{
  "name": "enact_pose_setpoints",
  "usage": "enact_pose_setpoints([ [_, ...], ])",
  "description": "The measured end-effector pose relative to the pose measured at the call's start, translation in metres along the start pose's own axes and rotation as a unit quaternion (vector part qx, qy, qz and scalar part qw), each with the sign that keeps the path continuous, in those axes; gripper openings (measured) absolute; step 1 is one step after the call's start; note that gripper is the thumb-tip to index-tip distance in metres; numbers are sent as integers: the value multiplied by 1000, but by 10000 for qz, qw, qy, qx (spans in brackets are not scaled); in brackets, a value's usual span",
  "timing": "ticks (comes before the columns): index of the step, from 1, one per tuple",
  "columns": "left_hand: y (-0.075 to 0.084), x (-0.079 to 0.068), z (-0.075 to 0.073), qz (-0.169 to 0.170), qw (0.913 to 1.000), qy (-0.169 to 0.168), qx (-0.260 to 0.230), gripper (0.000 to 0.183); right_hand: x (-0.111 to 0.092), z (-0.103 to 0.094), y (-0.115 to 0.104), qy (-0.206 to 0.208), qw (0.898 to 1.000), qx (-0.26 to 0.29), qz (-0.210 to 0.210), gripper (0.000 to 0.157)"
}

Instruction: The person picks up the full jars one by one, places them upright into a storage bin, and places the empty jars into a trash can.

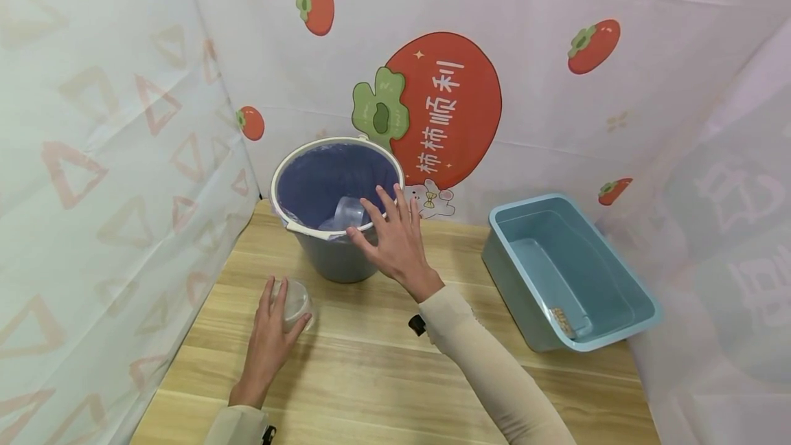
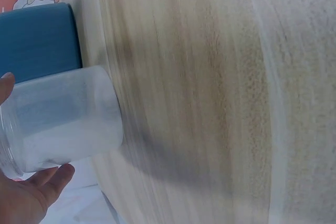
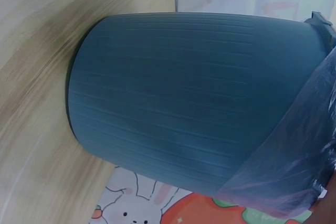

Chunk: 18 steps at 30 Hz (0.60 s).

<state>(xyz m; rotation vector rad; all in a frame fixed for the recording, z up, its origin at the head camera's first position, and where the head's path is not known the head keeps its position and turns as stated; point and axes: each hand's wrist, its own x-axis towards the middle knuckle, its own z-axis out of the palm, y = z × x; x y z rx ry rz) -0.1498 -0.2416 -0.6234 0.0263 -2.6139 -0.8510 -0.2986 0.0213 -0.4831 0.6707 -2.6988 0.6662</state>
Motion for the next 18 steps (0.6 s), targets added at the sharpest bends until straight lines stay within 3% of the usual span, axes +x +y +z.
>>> enact_pose_setpoints([
  [7, 4, 5, -12, 34, 9999, 155, 63, 91, 0, 0, 0, 19, 10000, -16, 3, 71],
  [18, 10, 41, -60, 585, 9956, 696, 212, 90, 0, -1, 0, -33, 10000, -28, 17, 72],
])
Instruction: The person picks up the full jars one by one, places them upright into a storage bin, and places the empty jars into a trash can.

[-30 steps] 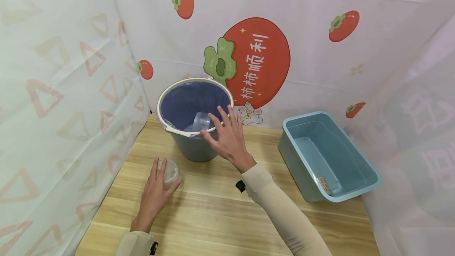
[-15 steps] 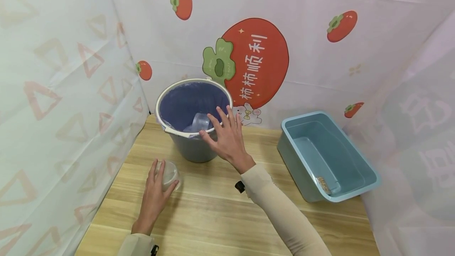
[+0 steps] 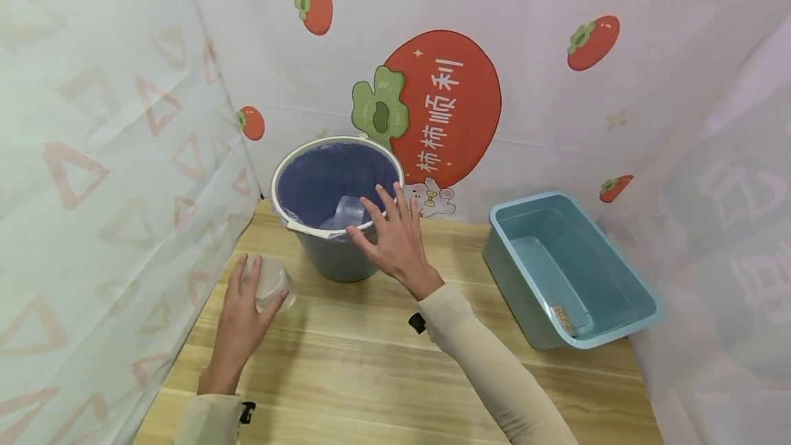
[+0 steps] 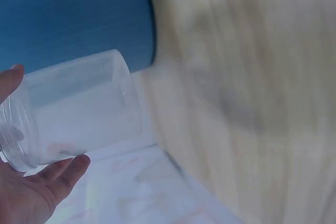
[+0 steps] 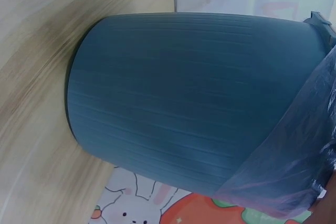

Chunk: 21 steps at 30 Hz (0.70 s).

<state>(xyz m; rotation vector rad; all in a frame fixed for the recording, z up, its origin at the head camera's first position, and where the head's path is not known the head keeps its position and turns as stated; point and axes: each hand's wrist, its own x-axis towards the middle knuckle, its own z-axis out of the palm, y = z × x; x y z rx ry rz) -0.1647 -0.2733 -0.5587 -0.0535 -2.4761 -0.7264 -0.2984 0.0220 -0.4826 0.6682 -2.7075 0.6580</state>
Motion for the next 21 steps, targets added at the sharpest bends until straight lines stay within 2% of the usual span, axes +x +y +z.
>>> enact_pose_setpoints([
  [3, -2, 15, -11, 158, 9997, 171, 29, 91, 0, 0, 1, 27, 10000, -32, -20, 71],
  [8, 2, 40, -33, 206, 9991, 372, 25, 91, 0, 1, 1, 101, 9999, -68, -87, 71],
  [15, 17, 74, -62, 193, 9989, 385, 160, 87, 1, 0, 1, 107, 9999, 24, -65, 71],
  [21, 32, 100, -80, 293, 9977, 601, 136, 84, 1, 1, 2, 89, 10000, -21, -37, 71],
])
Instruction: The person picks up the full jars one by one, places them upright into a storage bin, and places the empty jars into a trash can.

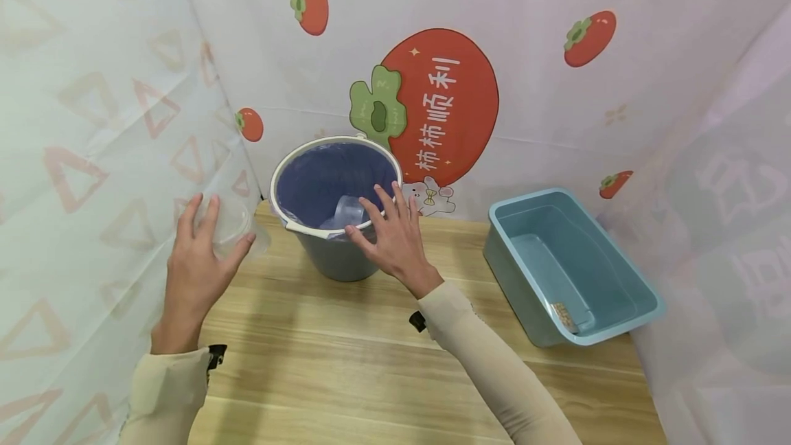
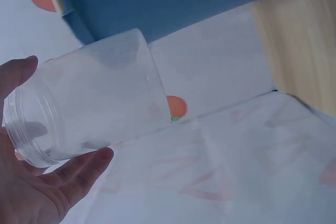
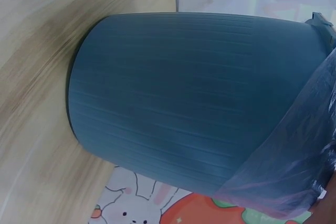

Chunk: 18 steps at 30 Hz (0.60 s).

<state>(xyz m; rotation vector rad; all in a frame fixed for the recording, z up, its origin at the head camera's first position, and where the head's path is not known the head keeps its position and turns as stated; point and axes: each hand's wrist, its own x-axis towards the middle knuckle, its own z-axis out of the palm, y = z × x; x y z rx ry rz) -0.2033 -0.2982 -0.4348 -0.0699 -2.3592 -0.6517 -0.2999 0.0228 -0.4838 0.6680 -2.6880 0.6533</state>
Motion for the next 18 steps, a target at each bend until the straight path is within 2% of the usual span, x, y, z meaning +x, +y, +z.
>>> enact_pose_setpoints([
  [10, 22, 43, -16, 151, 9995, 277, -73, 84, 0, 1, 0, -61, 10000, 5, 38, 71],
  [18, 43, 71, -13, 214, 9990, 257, -313, 85, 1, 1, 0, -71, 10000, -25, 41, 70],
])
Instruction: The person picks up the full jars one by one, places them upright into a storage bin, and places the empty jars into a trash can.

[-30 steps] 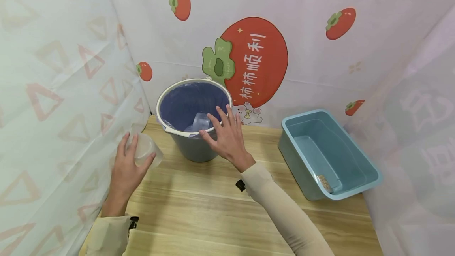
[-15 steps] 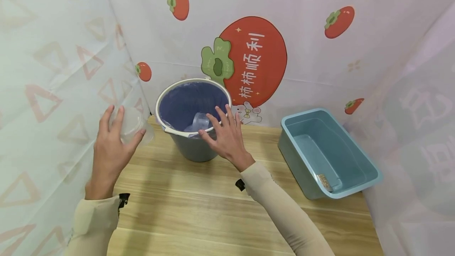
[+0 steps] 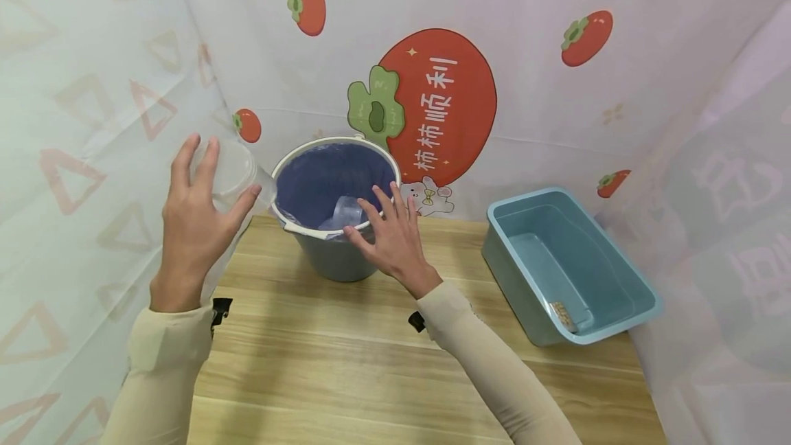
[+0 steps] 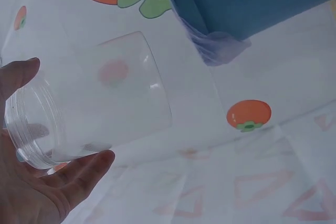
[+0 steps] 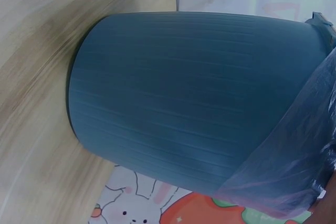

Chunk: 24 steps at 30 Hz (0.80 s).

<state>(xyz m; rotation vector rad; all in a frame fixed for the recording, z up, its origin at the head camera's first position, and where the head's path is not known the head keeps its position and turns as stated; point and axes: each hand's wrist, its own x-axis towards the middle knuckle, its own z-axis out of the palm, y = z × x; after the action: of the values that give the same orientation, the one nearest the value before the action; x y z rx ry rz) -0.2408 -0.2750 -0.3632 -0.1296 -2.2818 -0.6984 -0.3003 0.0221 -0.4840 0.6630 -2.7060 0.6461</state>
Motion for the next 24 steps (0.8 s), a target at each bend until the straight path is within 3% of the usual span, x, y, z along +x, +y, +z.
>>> enact_pose_setpoints([
  [7, 11, 12, 20, 133, 9995, -219, -164, 85, -1, -3, -1, -72, 9999, 75, 45, 69],
  [16, 7, 10, 57, 412, 9957, -821, -107, 84, -1, -3, -2, -70, 9999, 76, 52, 69],
  [24, 5, 10, 72, 358, 9891, -1432, -8, 87, 0, -3, -2, -93, 9999, 131, 57, 70],
])
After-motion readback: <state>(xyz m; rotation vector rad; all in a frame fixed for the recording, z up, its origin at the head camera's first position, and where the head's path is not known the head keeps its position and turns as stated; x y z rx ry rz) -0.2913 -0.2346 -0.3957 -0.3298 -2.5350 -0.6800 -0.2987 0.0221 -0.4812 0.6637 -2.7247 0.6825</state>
